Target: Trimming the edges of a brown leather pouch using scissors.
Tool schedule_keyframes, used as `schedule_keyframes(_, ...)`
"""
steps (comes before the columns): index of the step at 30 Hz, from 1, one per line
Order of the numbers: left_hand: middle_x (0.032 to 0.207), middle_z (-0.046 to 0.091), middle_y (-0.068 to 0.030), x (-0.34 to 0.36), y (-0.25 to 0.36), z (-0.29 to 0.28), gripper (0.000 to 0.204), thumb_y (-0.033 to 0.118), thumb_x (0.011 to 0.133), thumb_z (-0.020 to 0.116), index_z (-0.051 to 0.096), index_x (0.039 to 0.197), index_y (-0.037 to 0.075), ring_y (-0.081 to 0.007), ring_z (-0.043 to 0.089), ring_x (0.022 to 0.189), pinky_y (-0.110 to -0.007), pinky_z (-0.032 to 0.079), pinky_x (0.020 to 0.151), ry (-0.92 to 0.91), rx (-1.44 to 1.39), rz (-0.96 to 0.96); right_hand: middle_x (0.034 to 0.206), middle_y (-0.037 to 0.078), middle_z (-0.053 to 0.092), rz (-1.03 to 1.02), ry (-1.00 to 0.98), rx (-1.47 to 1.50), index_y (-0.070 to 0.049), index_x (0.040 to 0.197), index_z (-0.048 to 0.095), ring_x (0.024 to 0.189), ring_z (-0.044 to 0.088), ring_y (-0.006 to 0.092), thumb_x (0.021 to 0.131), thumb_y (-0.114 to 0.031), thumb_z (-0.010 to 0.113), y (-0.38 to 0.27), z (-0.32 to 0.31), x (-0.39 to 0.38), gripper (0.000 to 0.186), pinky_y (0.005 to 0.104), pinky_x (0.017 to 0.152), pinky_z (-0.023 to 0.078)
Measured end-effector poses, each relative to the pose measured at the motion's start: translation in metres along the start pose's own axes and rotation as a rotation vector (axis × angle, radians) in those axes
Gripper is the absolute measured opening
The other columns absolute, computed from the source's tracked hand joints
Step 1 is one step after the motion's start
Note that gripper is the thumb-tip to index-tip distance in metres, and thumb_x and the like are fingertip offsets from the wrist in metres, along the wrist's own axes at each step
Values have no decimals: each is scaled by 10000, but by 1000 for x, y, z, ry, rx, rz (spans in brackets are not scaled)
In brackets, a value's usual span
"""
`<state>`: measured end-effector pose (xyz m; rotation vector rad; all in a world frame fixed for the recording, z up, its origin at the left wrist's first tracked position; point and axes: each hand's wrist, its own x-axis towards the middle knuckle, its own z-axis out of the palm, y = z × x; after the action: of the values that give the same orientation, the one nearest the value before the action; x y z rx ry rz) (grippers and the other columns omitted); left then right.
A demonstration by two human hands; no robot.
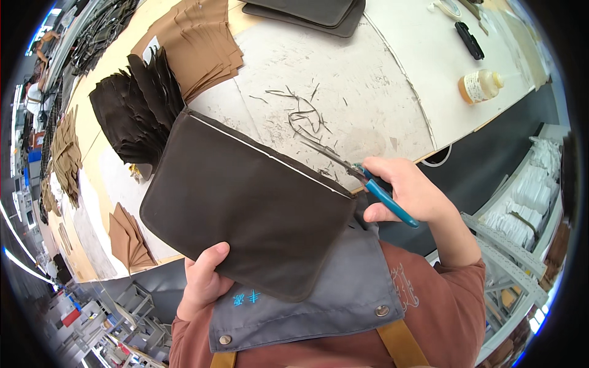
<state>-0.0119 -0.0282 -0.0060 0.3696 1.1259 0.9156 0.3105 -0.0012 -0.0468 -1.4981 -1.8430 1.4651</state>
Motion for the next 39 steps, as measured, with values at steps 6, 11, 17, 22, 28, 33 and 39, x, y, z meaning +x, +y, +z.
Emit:
schedule_keyframes(6, 1209, 534, -211, -5, 1, -4, 457, 27, 810, 481, 424, 1253, -69, -324, 570, 1082, -433, 476, 934, -54, -42, 20, 627, 79, 516, -35, -108, -25, -32, 754, 550, 590, 536, 211, 665, -603, 738, -14, 1, 11, 608, 314, 562, 433)
schedule_keyframes(11, 1228, 523, -197, -2, 0, -3, 415, 7, 839, 490, 442, 1246, -60, -317, 555, 1110, -439, 467, 952, -102, -83, 21, 593, 78, 498, -40, -119, -2, -31, 722, 534, 550, 520, 210, 660, -614, 737, -13, 1, 14, 621, 312, 535, 422)
schedule_keyframes(17, 1192, 547, -215, 1, 0, 2, 499, 49, 786, 471, 407, 1266, -72, -327, 587, 1053, -422, 483, 920, 9, 1, 0, 573, 76, 479, -40, -140, -5, -28, 701, 524, 523, 493, 195, 656, -611, 745, -12, -4, 14, 625, 308, 516, 410)
schedule_keyframes(22, 1191, 548, -216, 3, 1, 4, 500, 52, 785, 476, 408, 1265, -71, -327, 583, 1061, -420, 481, 924, 4, -7, -6, 561, 57, 462, -12, -152, 39, -27, 690, 529, 523, 458, 149, 652, -579, 771, -13, -6, 14, 603, 292, 511, 403)
schedule_keyframes(28, 1190, 542, -219, 4, 2, 5, 506, 51, 780, 479, 401, 1265, -68, -333, 580, 1058, -430, 480, 923, 33, 9, -25, 561, 40, 464, 25, -138, 84, -25, 693, 545, 535, 442, 120, 640, -546, 798, -13, -5, 14, 582, 272, 517, 403)
schedule_keyframes(33, 1191, 538, -217, 4, 3, 6, 507, 48, 775, 477, 401, 1263, -70, -334, 576, 1063, -437, 478, 927, 31, 31, -25, 565, 41, 466, 36, -146, 44, -21, 694, 553, 537, 434, 118, 630, -552, 803, -12, -6, 13, 591, 271, 516, 400)
schedule_keyframes(39, 1201, 536, -213, 5, 3, 6, 511, 43, 773, 470, 399, 1266, -71, -334, 572, 1073, -437, 469, 939, 32, 23, -37, 583, 58, 494, 41, -109, 41, -26, 730, 534, 539, 491, 163, 632, -597, 775, -10, -7, 14, 627, 297, 531, 414)
